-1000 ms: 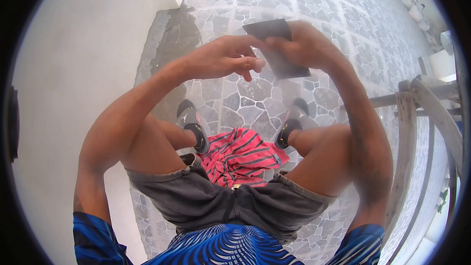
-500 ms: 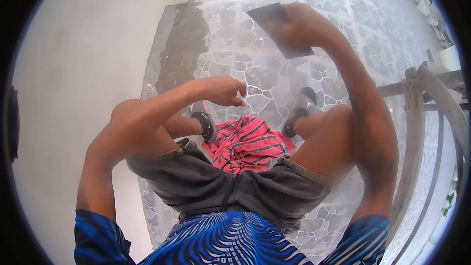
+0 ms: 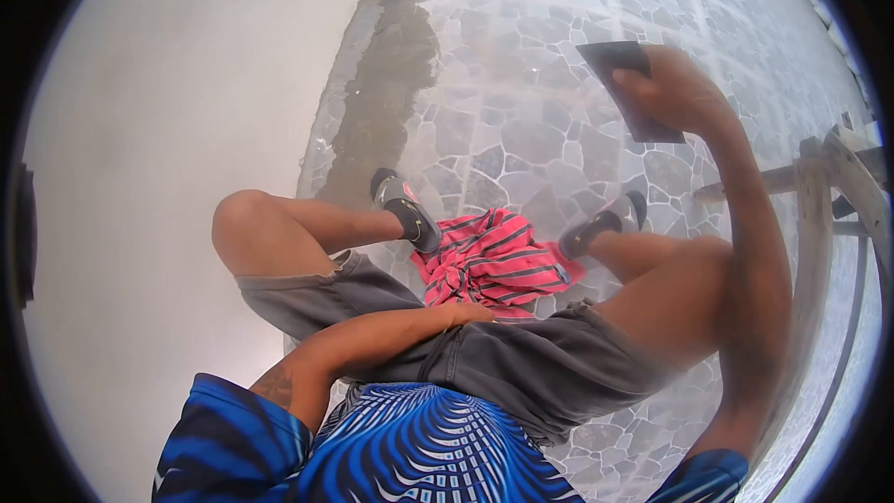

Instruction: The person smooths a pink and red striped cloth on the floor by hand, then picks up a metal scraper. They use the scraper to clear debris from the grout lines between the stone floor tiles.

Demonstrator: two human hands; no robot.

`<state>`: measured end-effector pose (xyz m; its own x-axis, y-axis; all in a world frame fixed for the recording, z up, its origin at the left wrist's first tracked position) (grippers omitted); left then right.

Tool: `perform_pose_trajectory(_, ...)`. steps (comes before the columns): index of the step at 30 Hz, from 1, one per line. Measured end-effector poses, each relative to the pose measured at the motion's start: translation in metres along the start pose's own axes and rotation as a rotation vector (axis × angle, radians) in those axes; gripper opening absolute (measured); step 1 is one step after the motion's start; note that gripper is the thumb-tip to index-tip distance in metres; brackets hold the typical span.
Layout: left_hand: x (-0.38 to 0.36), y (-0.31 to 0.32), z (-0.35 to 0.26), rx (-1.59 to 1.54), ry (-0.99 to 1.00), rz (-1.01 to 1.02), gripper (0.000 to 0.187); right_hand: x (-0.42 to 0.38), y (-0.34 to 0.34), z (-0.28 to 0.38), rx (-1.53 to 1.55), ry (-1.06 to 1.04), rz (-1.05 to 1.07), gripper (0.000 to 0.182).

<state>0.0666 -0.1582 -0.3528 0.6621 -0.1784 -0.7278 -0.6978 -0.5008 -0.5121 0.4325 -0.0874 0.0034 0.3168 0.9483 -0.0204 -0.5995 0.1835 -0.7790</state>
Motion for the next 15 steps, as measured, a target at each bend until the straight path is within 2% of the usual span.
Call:
perform_pose_trajectory(6,-0.009,-0.009,0.01,0.053,-0.001,0.038,0.033,-0.005,-0.011,-0.011,-0.058,0.019,-0.026,0.036)
perform_pose_trajectory(9,-0.015,-0.011,0.011,0.072,-0.006,0.042,0.033,-0.009,-0.012,0.004,-0.1,0.001,-0.048,0.036)
perform_pose_trajectory(12,-0.021,-0.016,0.011,0.088,-0.015,0.05,0.032,-0.005,-0.011,0.019,-0.001,0.013,-0.029,0.035)
perform_pose_trajectory(15,-0.022,-0.019,0.013,0.092,-0.013,0.062,0.032,-0.006,0.008,0.036,-0.039,-0.042,-0.109,0.031)
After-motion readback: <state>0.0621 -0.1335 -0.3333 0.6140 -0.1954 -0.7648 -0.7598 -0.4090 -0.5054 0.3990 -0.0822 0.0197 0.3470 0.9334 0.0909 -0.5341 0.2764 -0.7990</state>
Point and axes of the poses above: each hand's wrist, its own x-axis towards the middle knuckle, its own y-axis out of the palm, z = x × y, the point moved 3 cm from there along x, towards the middle knuckle, and after that the axes turned 10 degrees about x, right-handed, at the moved point
